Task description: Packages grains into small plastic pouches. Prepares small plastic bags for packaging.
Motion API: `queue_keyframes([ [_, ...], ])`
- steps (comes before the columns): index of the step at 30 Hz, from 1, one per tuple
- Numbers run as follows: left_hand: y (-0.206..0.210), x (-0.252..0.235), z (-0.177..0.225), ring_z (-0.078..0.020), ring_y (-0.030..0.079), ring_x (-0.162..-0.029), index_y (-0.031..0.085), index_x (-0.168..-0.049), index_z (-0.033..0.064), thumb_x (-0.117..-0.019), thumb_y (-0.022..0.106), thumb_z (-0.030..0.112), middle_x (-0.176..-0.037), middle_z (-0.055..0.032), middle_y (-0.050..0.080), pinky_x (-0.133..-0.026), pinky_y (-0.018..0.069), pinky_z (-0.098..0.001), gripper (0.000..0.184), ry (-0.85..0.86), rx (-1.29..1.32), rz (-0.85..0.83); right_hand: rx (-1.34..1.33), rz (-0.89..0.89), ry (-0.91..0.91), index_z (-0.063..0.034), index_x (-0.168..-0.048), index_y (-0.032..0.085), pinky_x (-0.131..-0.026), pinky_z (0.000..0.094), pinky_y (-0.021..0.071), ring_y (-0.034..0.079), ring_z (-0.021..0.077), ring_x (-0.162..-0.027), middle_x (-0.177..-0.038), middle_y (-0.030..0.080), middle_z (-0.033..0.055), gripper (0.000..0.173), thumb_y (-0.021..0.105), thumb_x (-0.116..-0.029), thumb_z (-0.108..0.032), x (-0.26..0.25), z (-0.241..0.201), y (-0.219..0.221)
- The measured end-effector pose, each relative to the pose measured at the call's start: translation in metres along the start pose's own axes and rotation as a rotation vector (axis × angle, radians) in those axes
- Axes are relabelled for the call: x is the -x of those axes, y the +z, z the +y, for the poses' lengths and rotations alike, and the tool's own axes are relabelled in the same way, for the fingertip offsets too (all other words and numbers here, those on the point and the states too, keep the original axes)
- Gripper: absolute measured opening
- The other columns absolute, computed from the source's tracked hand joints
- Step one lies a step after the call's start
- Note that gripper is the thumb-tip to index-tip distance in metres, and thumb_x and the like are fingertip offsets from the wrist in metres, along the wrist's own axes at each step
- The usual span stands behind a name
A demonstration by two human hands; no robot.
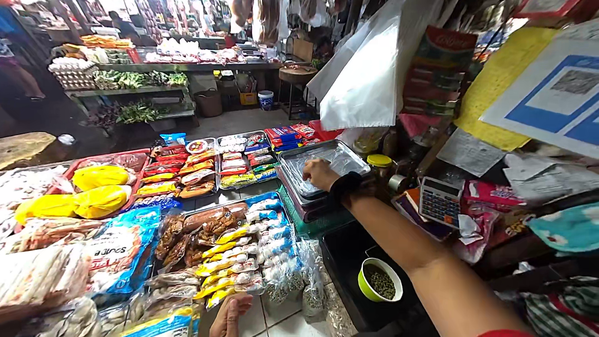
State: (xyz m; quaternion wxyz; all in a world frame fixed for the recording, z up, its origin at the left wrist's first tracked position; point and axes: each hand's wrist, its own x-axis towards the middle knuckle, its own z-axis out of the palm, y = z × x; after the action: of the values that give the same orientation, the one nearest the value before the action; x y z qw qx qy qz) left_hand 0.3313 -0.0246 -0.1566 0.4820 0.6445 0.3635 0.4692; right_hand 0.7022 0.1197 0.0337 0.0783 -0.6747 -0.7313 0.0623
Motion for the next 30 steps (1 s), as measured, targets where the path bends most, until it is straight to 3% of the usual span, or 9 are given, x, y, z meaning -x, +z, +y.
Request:
queue_keyframes([
  [2,-0.001,0.004,-0.003,-0.0072,0.071,-0.090,0.065,-0.106,-0.0097,-0.1102,0.027,0.018,-0.103,-0.0082,0.072,-0.084,0.0608,-0.0264,0.047,-0.032,-0.017,-0.011,-0.012,-0.121,-0.020,0.0044,-0.103,0.075,-0.104,0.0504,0.0464,0.064,0.0383,-0.112,-0.112,0.069,0.0242,0.021,0.062,-0.0887,0.013,0.003,-0.006,0.006],
  [4,-0.002,0.007,-0.003,-0.0068,0.071,-0.089,0.065,-0.106,-0.0104,-0.1100,0.027,0.018,-0.101,-0.0086,0.073,-0.084,0.0602,-0.0257,0.048,-0.048,-0.031,-0.017,-0.040,-0.211,-0.011,0.0016,-0.124,0.070,-0.108,0.0528,0.0436,0.058,0.0415,-0.123,-0.127,0.064,0.0269,0.040,0.063,-0.0872,0.015,0.008,-0.016,-0.002],
  [5,-0.002,0.008,-0.004,-0.0069,0.072,-0.089,0.065,-0.106,-0.0103,-0.1102,0.027,0.018,-0.101,-0.0085,0.073,-0.084,0.0603,-0.0257,0.048,-0.049,-0.027,-0.014,-0.066,-0.219,-0.010,-0.0016,-0.135,0.064,-0.110,0.0542,0.0430,0.055,0.0428,-0.128,-0.135,0.059,0.0276,0.054,0.065,-0.0848,0.016,0.010,-0.020,-0.010],
  [7,-0.003,0.011,-0.007,-0.0068,0.072,-0.087,0.066,-0.106,-0.0084,-0.1107,0.026,0.019,-0.100,-0.0070,0.074,-0.082,0.0609,-0.0254,0.048,-0.047,-0.011,-0.006,-0.113,-0.140,-0.061,-0.0039,-0.144,0.057,-0.106,0.0547,0.0471,0.055,0.0434,-0.129,-0.140,0.055,0.0279,0.071,0.069,-0.0783,0.019,0.014,-0.022,-0.030],
  [10,-0.004,0.015,-0.009,-0.0074,0.072,-0.086,0.065,-0.106,-0.0086,-0.1100,0.025,0.017,-0.100,-0.0072,0.074,-0.082,0.0611,-0.0258,0.048,-0.061,-0.005,-0.004,-0.110,-0.005,-0.112,-0.0017,-0.144,0.056,-0.111,0.0511,0.0425,0.053,0.0415,-0.131,-0.140,0.055,0.0280,0.073,0.067,-0.0763,0.021,0.019,-0.027,-0.064],
  [15,-0.005,0.021,-0.010,-0.0056,0.072,-0.086,0.066,-0.105,-0.0081,-0.1098,0.024,0.018,-0.097,-0.0062,0.074,-0.082,0.0603,-0.0245,0.049,-0.087,-0.017,-0.014,-0.052,0.109,-0.124,-0.0008,-0.136,0.063,-0.111,0.0486,0.0432,0.055,0.0385,-0.130,-0.137,0.059,0.0249,0.062,0.066,-0.0774,0.021,0.028,-0.030,-0.094],
  [27,-0.019,0.036,-0.009,-0.0060,0.072,-0.086,0.065,-0.105,-0.0090,-0.1092,0.022,0.019,-0.095,-0.0056,0.074,-0.084,0.0605,-0.0261,0.051,-0.144,-0.009,0.021,-0.058,0.082,-0.095,0.0010,-0.134,0.064,-0.112,0.0487,0.0416,0.056,0.0393,-0.129,-0.135,0.060,0.0264,0.057,0.065,-0.0804,0.018,0.025,-0.014,-0.074],
  [30,-0.020,0.037,-0.007,-0.0057,0.072,-0.086,0.065,-0.105,-0.0082,-0.1092,0.022,0.020,-0.096,-0.0049,0.074,-0.084,0.0606,-0.0266,0.051,-0.162,0.004,0.033,-0.028,0.016,-0.051,-0.0003,-0.140,0.059,-0.111,0.0522,0.0426,0.055,0.0418,-0.128,-0.135,0.058,0.0280,0.069,0.074,-0.0742,0.015,0.023,-0.011,-0.060],
])
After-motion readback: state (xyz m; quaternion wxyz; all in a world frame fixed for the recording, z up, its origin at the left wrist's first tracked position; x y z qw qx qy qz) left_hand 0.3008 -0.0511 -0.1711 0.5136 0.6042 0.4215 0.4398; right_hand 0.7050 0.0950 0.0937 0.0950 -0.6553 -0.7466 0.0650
